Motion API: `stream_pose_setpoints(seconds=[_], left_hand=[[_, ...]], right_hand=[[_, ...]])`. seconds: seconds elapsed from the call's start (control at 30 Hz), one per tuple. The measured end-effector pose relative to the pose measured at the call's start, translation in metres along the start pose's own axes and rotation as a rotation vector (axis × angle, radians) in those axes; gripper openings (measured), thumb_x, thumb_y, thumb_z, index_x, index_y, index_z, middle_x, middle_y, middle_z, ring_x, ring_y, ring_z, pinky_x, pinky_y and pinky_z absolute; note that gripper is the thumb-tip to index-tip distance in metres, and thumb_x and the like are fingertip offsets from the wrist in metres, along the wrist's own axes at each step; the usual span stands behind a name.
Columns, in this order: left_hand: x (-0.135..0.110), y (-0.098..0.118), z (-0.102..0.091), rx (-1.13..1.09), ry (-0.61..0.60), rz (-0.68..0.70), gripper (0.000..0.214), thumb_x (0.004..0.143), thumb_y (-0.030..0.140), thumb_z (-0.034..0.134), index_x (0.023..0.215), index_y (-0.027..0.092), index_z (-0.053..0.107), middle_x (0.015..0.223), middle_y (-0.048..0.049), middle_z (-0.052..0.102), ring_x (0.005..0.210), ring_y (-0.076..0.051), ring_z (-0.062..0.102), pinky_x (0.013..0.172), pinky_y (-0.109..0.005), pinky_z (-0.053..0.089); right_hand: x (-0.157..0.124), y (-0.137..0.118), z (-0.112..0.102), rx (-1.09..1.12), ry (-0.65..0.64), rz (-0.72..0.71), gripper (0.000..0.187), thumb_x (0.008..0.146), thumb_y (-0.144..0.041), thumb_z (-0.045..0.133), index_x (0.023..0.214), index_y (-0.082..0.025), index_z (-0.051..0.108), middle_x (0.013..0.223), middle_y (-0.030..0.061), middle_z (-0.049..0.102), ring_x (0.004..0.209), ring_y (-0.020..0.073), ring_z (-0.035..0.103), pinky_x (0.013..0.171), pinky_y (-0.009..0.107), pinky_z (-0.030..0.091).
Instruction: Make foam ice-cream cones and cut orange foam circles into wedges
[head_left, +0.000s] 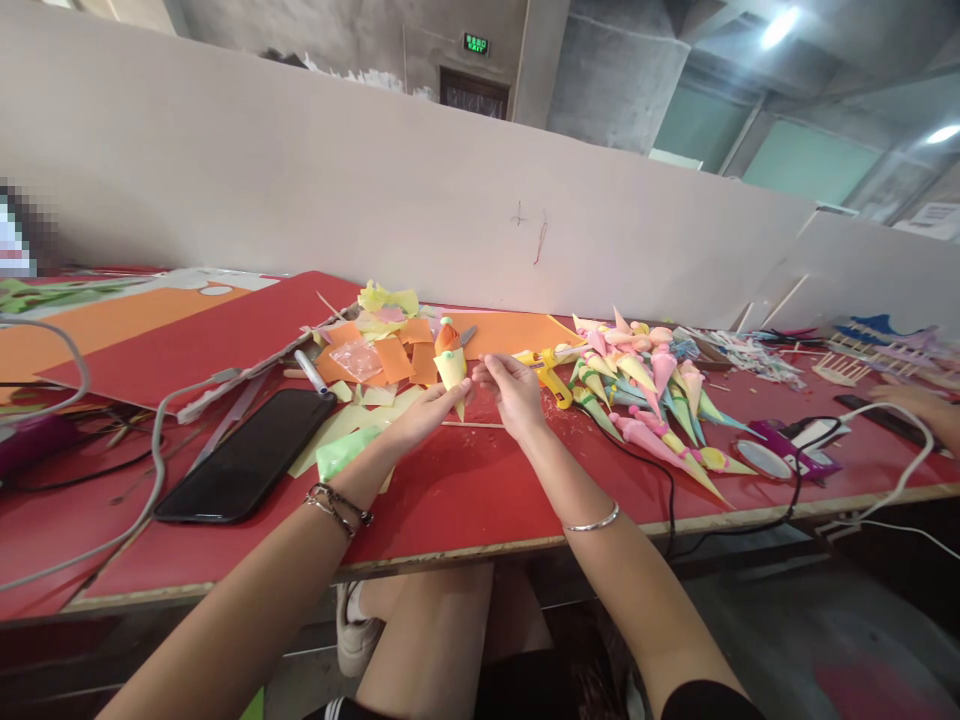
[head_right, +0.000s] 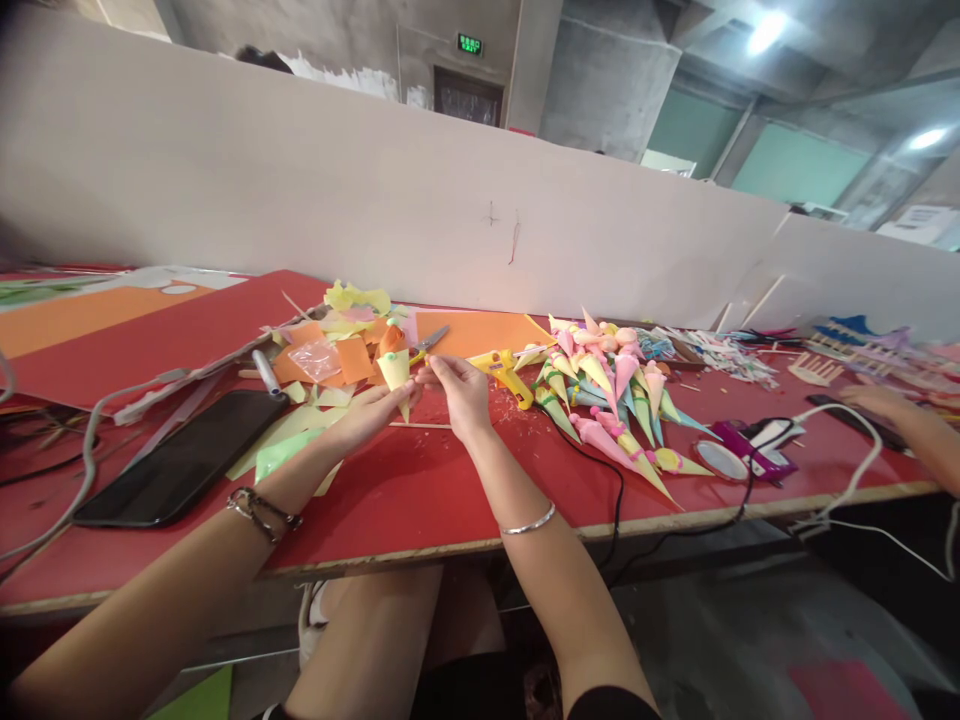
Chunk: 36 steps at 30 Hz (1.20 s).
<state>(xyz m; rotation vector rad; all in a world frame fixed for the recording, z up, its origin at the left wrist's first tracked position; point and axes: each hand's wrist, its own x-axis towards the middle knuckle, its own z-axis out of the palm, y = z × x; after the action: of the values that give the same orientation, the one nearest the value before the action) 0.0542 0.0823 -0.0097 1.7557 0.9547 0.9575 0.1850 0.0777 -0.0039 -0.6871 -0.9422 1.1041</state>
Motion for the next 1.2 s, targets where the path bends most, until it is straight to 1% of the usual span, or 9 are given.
stream_pose_setpoints(seconds=[0.1,0.3,0.43,0.57,0.73,0.87,0.97,1.1,1.2], left_hand=[[-0.001,0.002,0.001,0.023,0.016,-0.034,0.044,0.073,0.061,0.044,0.060,0.019,0.042,0.059,0.0026,0.036,0.058,-0.012,0.033,0.057,-0.028,0.030],[-0.003,0.007,0.000,0.036,-0.026,0.014,0.044,0.073,0.061,0.042,0.062,0.019,0.044,0.062,0.0018,0.040,0.063,-0.013,0.037,0.060,-0.027,0.035],[-0.003,0.009,0.000,0.043,-0.027,0.002,0.045,0.071,0.062,0.043,0.062,0.018,0.044,0.062,0.0016,0.041,0.063,-0.013,0.038,0.061,-0.028,0.036],[-0.004,0.011,0.001,0.039,-0.042,0.006,0.044,0.072,0.060,0.044,0.061,0.018,0.044,0.061,0.0016,0.041,0.062,-0.013,0.037,0.061,-0.028,0.036],[-0.005,0.013,0.002,0.047,-0.051,0.005,0.045,0.072,0.062,0.043,0.060,0.019,0.043,0.060,0.0017,0.041,0.061,-0.012,0.037,0.060,-0.028,0.035],[-0.005,0.015,0.002,0.064,-0.056,-0.003,0.047,0.070,0.064,0.044,0.059,0.019,0.043,0.059,0.0026,0.038,0.059,-0.012,0.035,0.059,-0.028,0.034],[-0.005,0.015,0.002,0.068,-0.077,-0.003,0.048,0.070,0.065,0.043,0.058,0.019,0.042,0.059,0.0030,0.037,0.058,-0.011,0.034,0.059,-0.028,0.033],[-0.006,0.016,0.002,0.081,-0.087,-0.012,0.048,0.070,0.065,0.042,0.059,0.019,0.042,0.059,0.0034,0.037,0.058,-0.011,0.033,0.059,-0.027,0.033],[-0.006,0.016,0.002,0.091,-0.091,-0.025,0.047,0.069,0.064,0.042,0.059,0.018,0.042,0.059,0.0035,0.038,0.057,-0.010,0.033,0.058,-0.027,0.033]], right_hand=[[-0.001,-0.001,-0.001,-0.040,-0.012,0.000,0.022,0.067,-0.040,0.066,0.068,-0.018,0.061,0.050,-0.0054,0.058,0.040,0.0064,0.052,0.043,0.019,0.042],[-0.001,-0.001,0.002,-0.019,-0.038,-0.011,0.024,0.064,-0.034,0.069,0.081,-0.020,0.061,0.067,-0.0023,0.067,0.062,0.0120,0.064,0.063,0.025,0.051],[-0.001,0.001,0.002,-0.076,-0.018,-0.029,0.023,0.067,-0.040,0.065,0.075,-0.020,0.058,0.061,-0.0022,0.064,0.059,0.0127,0.063,0.059,0.026,0.050],[0.000,0.001,0.000,-0.119,0.049,-0.096,0.024,0.066,-0.041,0.065,0.066,-0.019,0.054,0.057,-0.0037,0.060,0.052,0.0094,0.057,0.054,0.023,0.047],[0.001,0.002,0.001,-0.075,-0.004,-0.083,0.023,0.062,-0.035,0.068,0.079,-0.020,0.062,0.071,-0.0017,0.065,0.067,0.0122,0.062,0.069,0.027,0.050],[0.000,0.003,0.000,-0.112,0.020,-0.073,0.022,0.069,-0.040,0.062,0.074,-0.019,0.061,0.062,-0.0017,0.063,0.061,0.0131,0.061,0.062,0.027,0.049],[0.001,0.003,-0.001,-0.127,0.060,-0.125,0.020,0.066,-0.037,0.066,0.067,-0.019,0.058,0.058,-0.0040,0.059,0.054,0.0100,0.056,0.059,0.025,0.048],[0.001,0.002,-0.001,-0.093,0.030,-0.102,0.022,0.065,-0.035,0.066,0.081,-0.020,0.062,0.074,-0.0007,0.067,0.068,0.0133,0.063,0.070,0.028,0.050],[-0.001,0.000,0.000,-0.111,0.031,-0.084,0.023,0.071,-0.040,0.059,0.082,-0.020,0.062,0.071,0.0002,0.067,0.069,0.0155,0.065,0.070,0.030,0.051]])
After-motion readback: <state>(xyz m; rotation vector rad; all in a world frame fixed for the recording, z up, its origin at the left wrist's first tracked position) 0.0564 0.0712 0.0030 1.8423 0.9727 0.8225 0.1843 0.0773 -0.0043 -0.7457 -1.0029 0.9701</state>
